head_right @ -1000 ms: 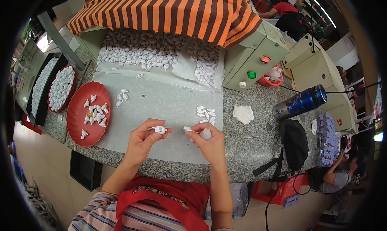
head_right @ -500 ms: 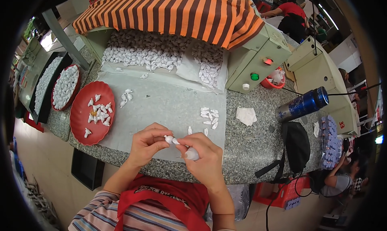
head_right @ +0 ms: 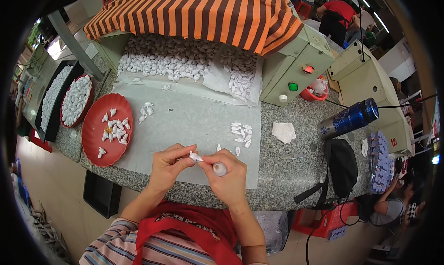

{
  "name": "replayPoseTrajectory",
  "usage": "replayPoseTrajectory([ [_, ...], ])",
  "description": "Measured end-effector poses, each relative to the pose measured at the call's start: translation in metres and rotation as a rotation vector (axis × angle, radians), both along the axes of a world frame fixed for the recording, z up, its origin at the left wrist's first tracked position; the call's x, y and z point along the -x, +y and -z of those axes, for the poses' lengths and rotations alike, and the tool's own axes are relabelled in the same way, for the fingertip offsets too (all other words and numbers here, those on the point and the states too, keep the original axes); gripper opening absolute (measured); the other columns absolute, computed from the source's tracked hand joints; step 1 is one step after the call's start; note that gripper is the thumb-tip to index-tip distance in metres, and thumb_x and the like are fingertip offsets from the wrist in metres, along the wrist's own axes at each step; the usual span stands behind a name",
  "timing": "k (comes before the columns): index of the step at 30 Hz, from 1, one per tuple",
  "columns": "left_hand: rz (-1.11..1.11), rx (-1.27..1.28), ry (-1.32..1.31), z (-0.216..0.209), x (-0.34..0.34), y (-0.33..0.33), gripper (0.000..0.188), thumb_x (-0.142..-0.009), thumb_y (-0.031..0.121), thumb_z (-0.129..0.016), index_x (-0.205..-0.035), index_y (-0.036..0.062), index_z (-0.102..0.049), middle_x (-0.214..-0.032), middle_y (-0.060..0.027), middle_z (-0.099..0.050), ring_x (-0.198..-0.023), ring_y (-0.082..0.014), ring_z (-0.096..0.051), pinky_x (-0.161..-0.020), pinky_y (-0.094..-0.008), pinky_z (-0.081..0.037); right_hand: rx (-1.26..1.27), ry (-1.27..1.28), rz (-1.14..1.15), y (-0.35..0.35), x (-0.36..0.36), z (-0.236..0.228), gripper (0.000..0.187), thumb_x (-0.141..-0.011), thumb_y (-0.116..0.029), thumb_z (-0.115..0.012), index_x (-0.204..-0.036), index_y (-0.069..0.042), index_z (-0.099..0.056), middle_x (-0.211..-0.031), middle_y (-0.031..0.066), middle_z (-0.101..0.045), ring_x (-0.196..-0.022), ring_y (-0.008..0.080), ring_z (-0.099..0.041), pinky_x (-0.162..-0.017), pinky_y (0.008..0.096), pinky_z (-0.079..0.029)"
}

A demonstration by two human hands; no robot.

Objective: Applying glue to small white plastic components and joining them together at a factory workbench.

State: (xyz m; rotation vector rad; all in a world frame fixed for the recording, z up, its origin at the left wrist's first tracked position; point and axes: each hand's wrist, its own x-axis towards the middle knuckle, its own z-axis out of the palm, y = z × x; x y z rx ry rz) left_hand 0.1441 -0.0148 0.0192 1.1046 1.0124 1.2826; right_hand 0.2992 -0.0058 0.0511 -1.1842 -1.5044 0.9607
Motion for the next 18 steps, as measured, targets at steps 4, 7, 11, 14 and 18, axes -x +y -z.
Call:
replayPoseTrajectory([
  [4, -0.018, 0.077, -0.003, 0.004, 0.001, 0.001, 0.027, -0.078, -0.004, -0.060, -0.105, -0.0024, -0.060, -0.086, -0.0073, -0.061, -0.078, -0.0119, -0.058, -0.067, -0.0217, -0.048, 0.065, 0.026, -0.002, 0.006, 0.001, 0.012, 0.012, -0.067, 0.004, -0.071, -0.076, 0.000, -0.065, -0.070, 0.0049, -0.059, -0.063, 0.0093, -0.054, -0.055, 0.0206, -0.041],
  [7, -0.010, 0.393, -0.186, 0.005, -0.001, 0.006, 0.025, -0.081, 0.004, -0.060, -0.105, -0.0042, -0.059, -0.088, -0.0086, -0.062, -0.079, -0.0134, -0.060, -0.068, -0.0214, -0.050, 0.255, 0.013, -0.021, 0.019, -0.001, 0.008, 0.010, -0.068, 0.000, -0.071, -0.076, 0.001, -0.065, -0.066, 0.0046, -0.060, -0.057, 0.0087, -0.054, -0.050, 0.0205, -0.041],
  [11, 0.144, 0.622, -0.514, 0.037, 0.004, 0.016, 0.027, -0.084, 0.012, -0.059, -0.104, -0.0048, -0.058, -0.093, -0.0098, -0.062, -0.081, -0.0152, -0.062, -0.068, -0.0210, -0.052, 0.482, -0.151, -0.163, 0.050, -0.007, 0.009, 0.013, -0.068, -0.006, -0.071, -0.076, 0.002, -0.065, -0.060, 0.0053, -0.060, -0.049, 0.0081, -0.052, -0.043, 0.0206, -0.040],
  [14, 0.145, 0.709, -0.622, 0.041, 0.003, 0.017, 0.028, -0.084, 0.015, -0.058, -0.104, -0.0041, -0.057, -0.095, -0.0099, -0.062, -0.081, -0.0161, -0.062, -0.069, -0.0204, -0.052, 0.494, -0.250, -0.197, 0.055, -0.007, 0.008, 0.014, -0.067, -0.006, -0.071, -0.076, 0.003, -0.065, -0.061, 0.0055, -0.060, -0.051, 0.0082, -0.053, -0.045, 0.0212, -0.041],
  [18, 0.151, 0.725, -0.623, 0.042, 0.010, 0.017, 0.028, -0.085, 0.015, -0.057, -0.105, -0.0042, -0.057, -0.095, -0.0094, -0.062, -0.082, -0.0162, -0.062, -0.071, -0.0210, -0.052, 0.474, -0.169, -0.188, 0.051, -0.002, 0.021, 0.014, -0.068, -0.006, -0.071, -0.076, 0.002, -0.065, -0.062, 0.0056, -0.060, -0.052, 0.0085, -0.053, -0.046, 0.0220, -0.041],
])
